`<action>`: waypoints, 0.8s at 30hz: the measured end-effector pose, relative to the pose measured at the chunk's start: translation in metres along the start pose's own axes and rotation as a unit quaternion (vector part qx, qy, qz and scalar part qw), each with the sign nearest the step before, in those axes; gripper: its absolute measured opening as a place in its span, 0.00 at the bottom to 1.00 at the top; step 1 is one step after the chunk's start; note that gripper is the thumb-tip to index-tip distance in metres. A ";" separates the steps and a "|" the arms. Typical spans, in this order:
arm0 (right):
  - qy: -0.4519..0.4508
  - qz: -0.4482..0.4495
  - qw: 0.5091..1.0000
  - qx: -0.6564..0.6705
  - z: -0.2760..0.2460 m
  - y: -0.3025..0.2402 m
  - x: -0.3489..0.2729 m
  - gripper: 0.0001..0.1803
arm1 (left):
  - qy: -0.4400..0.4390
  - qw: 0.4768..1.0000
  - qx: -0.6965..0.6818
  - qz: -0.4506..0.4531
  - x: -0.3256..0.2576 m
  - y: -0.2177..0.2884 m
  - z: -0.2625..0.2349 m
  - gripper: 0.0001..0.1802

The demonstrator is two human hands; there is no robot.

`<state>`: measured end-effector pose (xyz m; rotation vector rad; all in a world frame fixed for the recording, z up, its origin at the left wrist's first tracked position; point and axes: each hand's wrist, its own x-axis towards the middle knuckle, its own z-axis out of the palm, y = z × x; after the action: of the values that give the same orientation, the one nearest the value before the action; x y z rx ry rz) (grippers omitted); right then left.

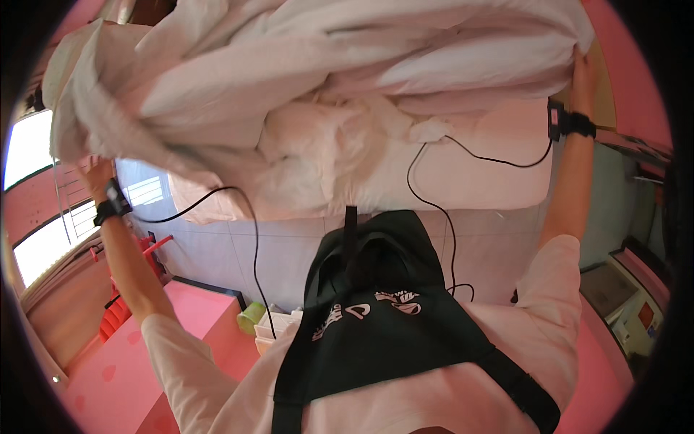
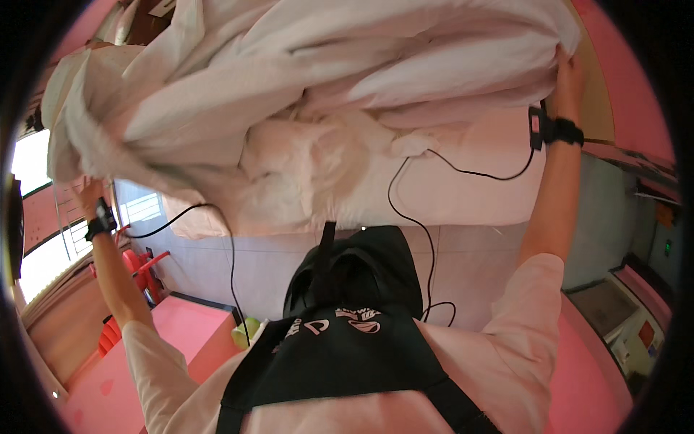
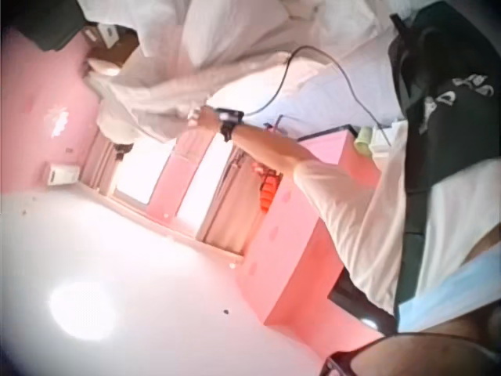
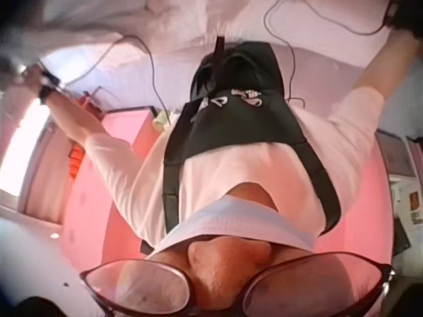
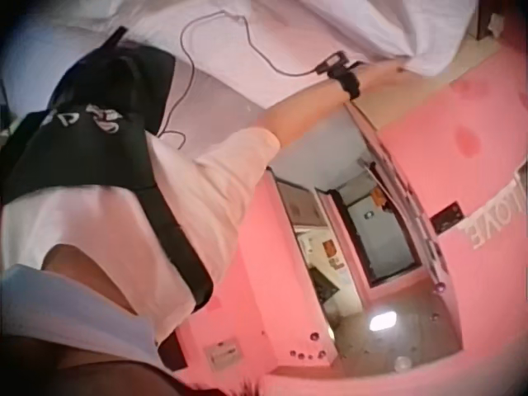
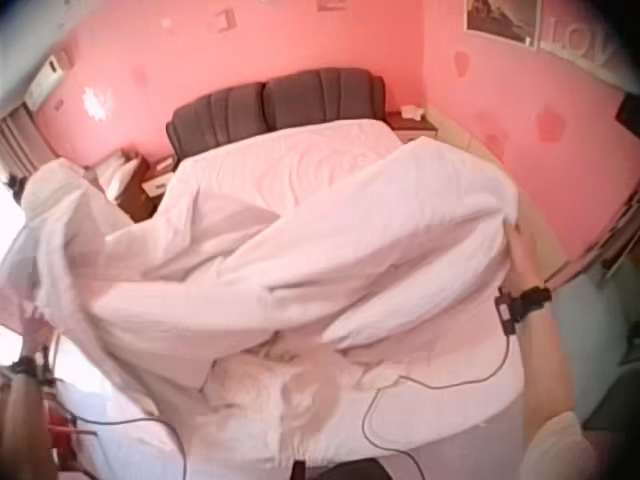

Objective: The person removes pillowcases from pillows and pulls a duvet cover off a duvet by hand.

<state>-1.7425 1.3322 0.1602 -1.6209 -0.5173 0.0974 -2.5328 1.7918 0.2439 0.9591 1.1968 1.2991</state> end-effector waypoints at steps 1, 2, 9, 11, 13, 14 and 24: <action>-0.067 -0.002 0.995 -0.068 -0.023 0.038 0.000 0.24 | -0.010 1.000 0.008 -0.024 -0.009 -0.044 0.007 0.34; -0.108 0.029 0.989 -0.095 -0.038 0.075 -0.013 0.24 | -0.023 0.996 0.047 -0.070 -0.021 -0.081 0.019 0.33; -0.230 0.507 0.813 -0.171 -0.100 0.211 -0.254 0.16 | -0.118 0.860 0.230 -0.441 -0.272 -0.300 0.016 0.21; -0.251 0.517 0.800 -0.171 -0.083 0.202 -0.293 0.18 | -0.137 0.809 0.261 -0.509 -0.320 -0.319 0.027 0.29; -0.288 0.527 0.785 -0.150 -0.043 0.186 -0.315 0.18 | -0.101 0.776 0.269 -0.561 -0.340 -0.342 0.007 0.37; -0.310 0.536 0.773 -0.138 -0.031 0.177 -0.322 0.18 | -0.092 0.785 0.252 -0.559 -0.349 -0.356 0.008 0.39; -0.283 0.593 0.752 -0.051 0.027 0.178 -0.335 0.24 | 0.006 0.793 0.046 -0.607 -0.379 -0.427 0.080 0.39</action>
<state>-2.0035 1.2234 -0.0946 -1.7860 0.1649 1.5763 -2.3399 1.3918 -0.1232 0.0788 1.4766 0.1901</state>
